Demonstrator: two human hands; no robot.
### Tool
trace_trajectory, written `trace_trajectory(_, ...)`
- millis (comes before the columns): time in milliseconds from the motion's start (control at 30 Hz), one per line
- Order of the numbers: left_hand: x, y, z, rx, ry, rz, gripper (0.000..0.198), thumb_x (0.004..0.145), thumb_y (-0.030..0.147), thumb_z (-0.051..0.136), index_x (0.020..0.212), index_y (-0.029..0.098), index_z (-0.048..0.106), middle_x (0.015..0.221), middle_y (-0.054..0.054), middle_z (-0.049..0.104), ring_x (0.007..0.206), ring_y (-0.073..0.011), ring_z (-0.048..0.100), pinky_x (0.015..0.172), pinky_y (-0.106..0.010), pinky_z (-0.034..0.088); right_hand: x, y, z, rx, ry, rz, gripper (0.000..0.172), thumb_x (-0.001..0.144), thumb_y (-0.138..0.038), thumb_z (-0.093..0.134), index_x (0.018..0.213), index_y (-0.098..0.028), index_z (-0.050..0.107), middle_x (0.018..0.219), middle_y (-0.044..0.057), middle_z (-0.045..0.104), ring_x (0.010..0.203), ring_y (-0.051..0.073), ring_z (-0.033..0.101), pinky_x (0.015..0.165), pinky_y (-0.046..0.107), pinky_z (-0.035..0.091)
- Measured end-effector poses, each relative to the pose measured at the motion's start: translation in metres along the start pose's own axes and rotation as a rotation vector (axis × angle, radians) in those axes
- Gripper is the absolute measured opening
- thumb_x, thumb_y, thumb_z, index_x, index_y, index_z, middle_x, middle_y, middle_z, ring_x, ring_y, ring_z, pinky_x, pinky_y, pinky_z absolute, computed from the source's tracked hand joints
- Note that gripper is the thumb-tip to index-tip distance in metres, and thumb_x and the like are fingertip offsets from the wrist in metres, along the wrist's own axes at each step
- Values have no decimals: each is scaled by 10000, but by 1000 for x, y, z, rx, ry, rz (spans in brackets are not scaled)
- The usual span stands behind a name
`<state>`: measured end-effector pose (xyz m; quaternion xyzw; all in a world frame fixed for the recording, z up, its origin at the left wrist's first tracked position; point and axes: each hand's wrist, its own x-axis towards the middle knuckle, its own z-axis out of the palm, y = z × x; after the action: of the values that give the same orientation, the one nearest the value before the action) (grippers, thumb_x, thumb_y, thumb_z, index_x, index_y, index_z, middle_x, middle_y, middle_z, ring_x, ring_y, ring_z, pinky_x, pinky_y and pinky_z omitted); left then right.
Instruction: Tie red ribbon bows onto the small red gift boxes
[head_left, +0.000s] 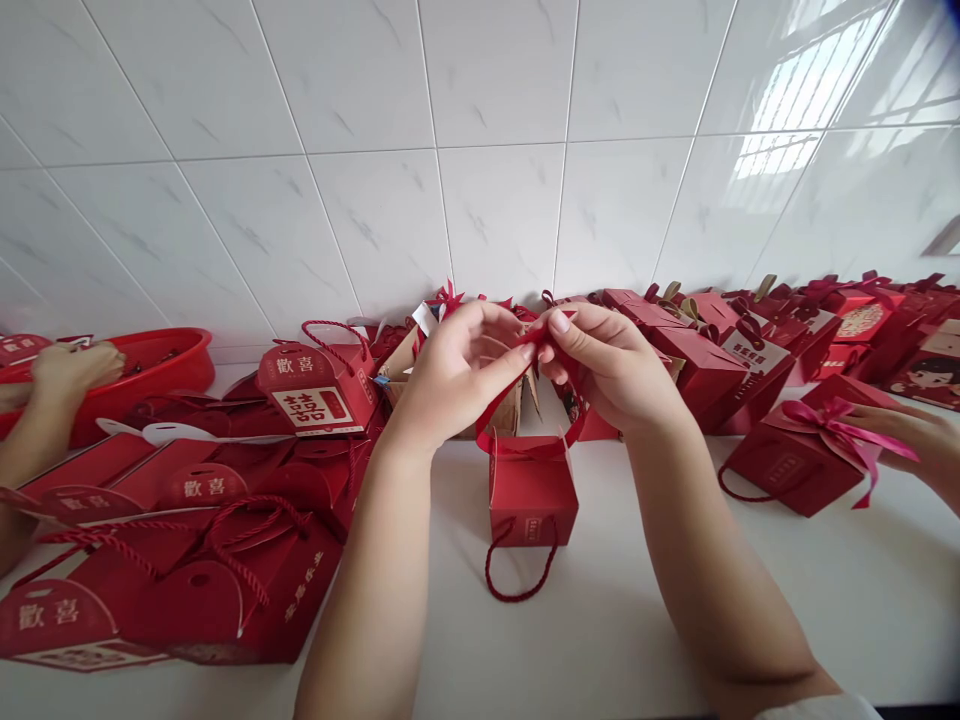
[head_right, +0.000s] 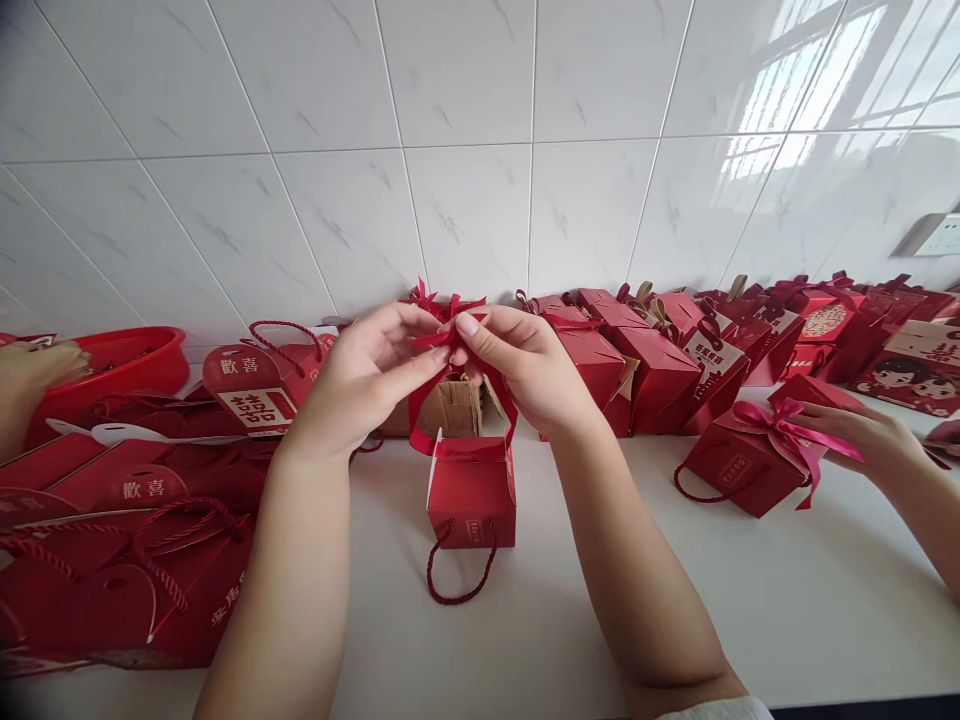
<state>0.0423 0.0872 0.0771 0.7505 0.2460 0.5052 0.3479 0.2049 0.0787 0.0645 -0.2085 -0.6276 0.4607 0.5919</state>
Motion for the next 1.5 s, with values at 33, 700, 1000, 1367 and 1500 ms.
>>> trace_trajectory(33, 0, 0, -1, 22, -54, -38, 117, 801, 252, 640, 893, 180, 636, 900, -47, 696, 858, -175, 669, 776, -301, 549, -1, -1, -2, -31, -13, -20, 195, 847, -360, 607, 776, -186, 656, 673, -18, 587, 553, 66, 492, 531, 206, 440)
trace_trajectory(700, -3, 2, -10, 246, -193, -201, 340, 857, 487, 485, 695, 209, 593, 593, 7, 493, 551, -133, 458, 504, -263, 341, -13, -17, -8, -1022, -113, -297, 195, 884, -213, 526, 796, -179, 696, 716, 21, 645, 638, 123, 526, 575, 256, 398)
trace_trajectory(1000, -12, 14, -8, 630, -160, 18, 462, 926, 445, 370, 544, 199, 285, 568, -4, 439, 770, -193, 494, 719, -323, 388, -11, -15, -10, -942, -59, -299, 197, 877, -299, 559, 833, -189, 716, 759, 33, 674, 700, 149, 578, 638, 282, 445)
trace_trajectory(1367, -35, 25, -16, 1010, -19, 75, 265, 903, 380, 437, 918, 238, 660, 1040, -57, 701, 1066, -308, 462, 920, -515, 265, -28, -16, -32, -690, 152, -112, 265, 813, -418, 619, 795, -174, 723, 812, 54, 687, 762, 175, 604, 661, 301, 465)
trace_trajectory(1500, -55, 17, -25, 1073, 52, -45, 331, 890, 392, 441, 1101, 219, 628, 1187, -89, 651, 1154, -339, 432, 944, -536, 275, -54, -8, -45, -735, 301, 6, 333, 790, -464, 617, 805, -145, 713, 703, 49, 662, 671, 169, 587, 607, 287, 445)
